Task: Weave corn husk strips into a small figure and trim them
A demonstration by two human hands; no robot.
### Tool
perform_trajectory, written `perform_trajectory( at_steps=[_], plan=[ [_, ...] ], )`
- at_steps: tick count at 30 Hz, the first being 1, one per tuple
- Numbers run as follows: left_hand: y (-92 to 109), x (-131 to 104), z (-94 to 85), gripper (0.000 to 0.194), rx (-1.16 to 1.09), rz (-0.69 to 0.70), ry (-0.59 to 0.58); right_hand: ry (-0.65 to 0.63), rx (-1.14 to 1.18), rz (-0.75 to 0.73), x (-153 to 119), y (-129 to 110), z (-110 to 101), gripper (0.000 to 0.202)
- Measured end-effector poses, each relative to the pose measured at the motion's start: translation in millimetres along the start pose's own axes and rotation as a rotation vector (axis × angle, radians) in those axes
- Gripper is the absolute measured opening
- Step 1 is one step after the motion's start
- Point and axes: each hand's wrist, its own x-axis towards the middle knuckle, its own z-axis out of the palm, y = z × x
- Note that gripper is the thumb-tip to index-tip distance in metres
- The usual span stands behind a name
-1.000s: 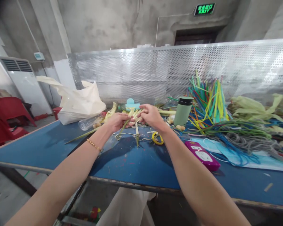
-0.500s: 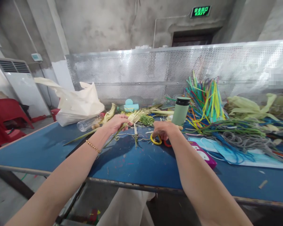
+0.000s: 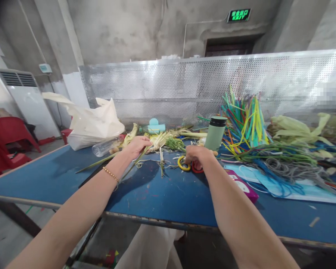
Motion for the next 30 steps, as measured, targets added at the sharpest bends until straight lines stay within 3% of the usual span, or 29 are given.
perform_trajectory(
  at_steps=[2,8,13,16,20,23,28,30],
  plan=[
    [1,-1,0.3,0.016,-0.006,-0.004,0.001,-0.059,-0.027,0.052,2,-2,1,0.022],
    [6,-6,1.7,0.022,-0.022,-0.046,-0.006,0.110,0.093,0.060,6,7,-4,0.010],
    [11,-9,1.1,0.026,-0.042,-0.053,-0.003,0.290,0.313,0.071,-2,11,-14,0.014],
    [14,-10,0.2,0.023,-0.051,-0.061,0.017,0.332,0.546,-0.015,-7,11,-17,0.018],
    [16,-10,-1.3,0.021,-0.050,-0.069,0.044,0.253,0.687,-0.165,-11,5,-14,0.042],
    [16,-10,-3.2,0.018,-0.062,-0.064,0.035,0.207,0.532,-0.176,-9,-1,-12,0.050],
    [14,-10,-6.4,0.024,-0.059,-0.027,-0.035,0.460,-0.025,-0.005,1,6,-14,0.036],
    [13,-9,-7.0,0.029,-0.048,-0.005,-0.025,0.471,-0.110,0.036,5,15,-16,0.031]
  ],
)
